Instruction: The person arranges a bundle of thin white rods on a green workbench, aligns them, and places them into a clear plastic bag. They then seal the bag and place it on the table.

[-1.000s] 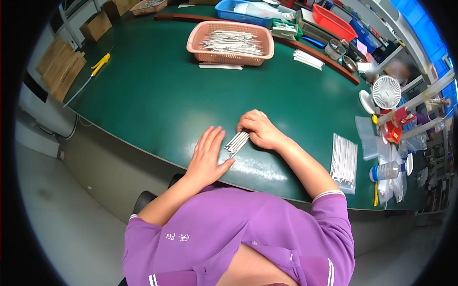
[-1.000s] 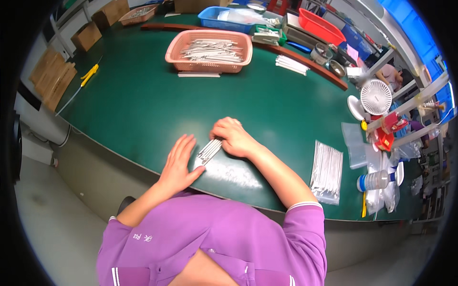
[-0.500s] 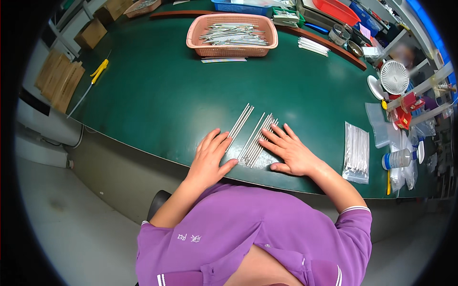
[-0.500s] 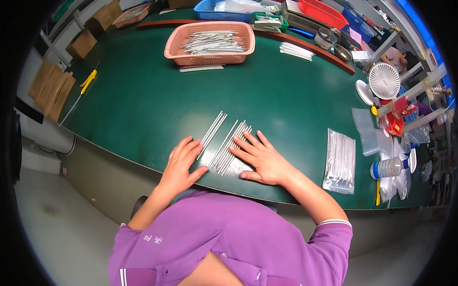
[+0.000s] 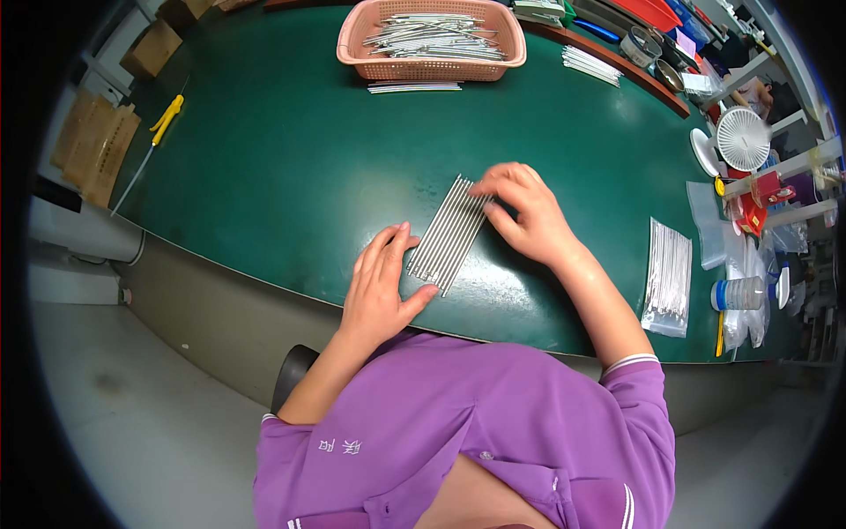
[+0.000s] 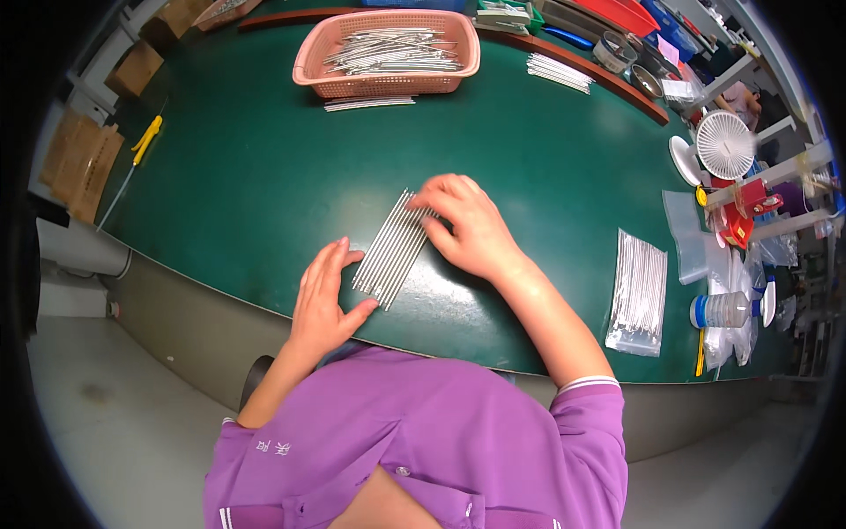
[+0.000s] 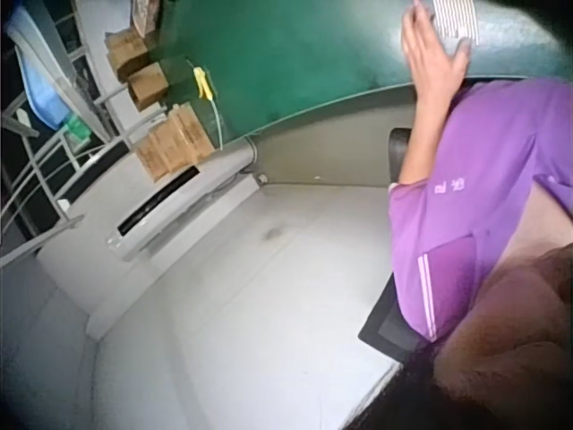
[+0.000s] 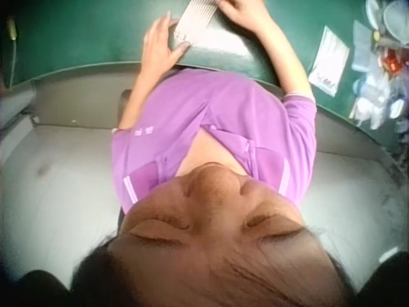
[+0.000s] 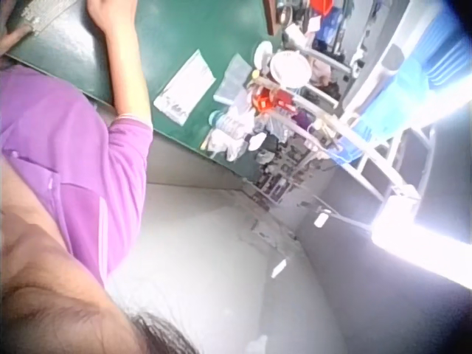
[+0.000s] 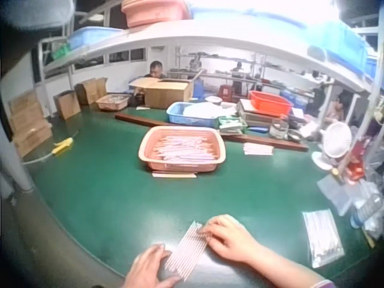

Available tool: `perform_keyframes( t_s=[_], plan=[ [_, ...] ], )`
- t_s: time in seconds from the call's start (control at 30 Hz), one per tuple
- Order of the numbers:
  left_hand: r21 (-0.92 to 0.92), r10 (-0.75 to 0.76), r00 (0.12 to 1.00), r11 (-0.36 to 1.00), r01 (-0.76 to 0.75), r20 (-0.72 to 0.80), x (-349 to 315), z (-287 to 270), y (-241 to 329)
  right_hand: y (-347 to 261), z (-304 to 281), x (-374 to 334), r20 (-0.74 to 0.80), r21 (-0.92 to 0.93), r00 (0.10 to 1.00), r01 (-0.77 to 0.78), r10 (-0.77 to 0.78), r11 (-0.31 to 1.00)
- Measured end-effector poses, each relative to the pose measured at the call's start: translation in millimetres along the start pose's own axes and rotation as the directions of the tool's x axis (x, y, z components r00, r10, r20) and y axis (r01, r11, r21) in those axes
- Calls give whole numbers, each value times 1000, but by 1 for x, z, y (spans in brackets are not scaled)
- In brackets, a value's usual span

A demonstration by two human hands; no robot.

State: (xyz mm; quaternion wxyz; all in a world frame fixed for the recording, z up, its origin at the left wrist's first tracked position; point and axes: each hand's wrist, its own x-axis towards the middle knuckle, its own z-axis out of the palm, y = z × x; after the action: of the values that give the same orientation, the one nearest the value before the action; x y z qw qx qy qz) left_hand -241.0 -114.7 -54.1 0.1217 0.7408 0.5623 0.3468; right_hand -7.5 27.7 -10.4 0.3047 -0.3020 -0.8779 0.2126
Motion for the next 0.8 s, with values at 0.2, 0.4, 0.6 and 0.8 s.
perform_keyframes(
  t_s=[0.2, 0.4, 0.6, 0.8],
  plan=[
    [31, -3, 1000, 1000, 3, 4, 3, 1, 1, -10, 9, -32, 99, -123, 995, 10, 2, 992],
    [29, -2, 1000, 1000, 2, -9, 4, 1, 1, -6, 10, -28, 153, -161, 980, 148, -123, 976],
    [36, -2, 1000, 999, 3, -12, 6, -1, 2, 3, 12, -10, 229, -101, 914, 366, -336, 925],
    [14, 1, 1000, 1000, -1, -9, 6, 0, 0, 5, 23, -16, 221, -77, 946, 261, -239, 962]
  ],
)
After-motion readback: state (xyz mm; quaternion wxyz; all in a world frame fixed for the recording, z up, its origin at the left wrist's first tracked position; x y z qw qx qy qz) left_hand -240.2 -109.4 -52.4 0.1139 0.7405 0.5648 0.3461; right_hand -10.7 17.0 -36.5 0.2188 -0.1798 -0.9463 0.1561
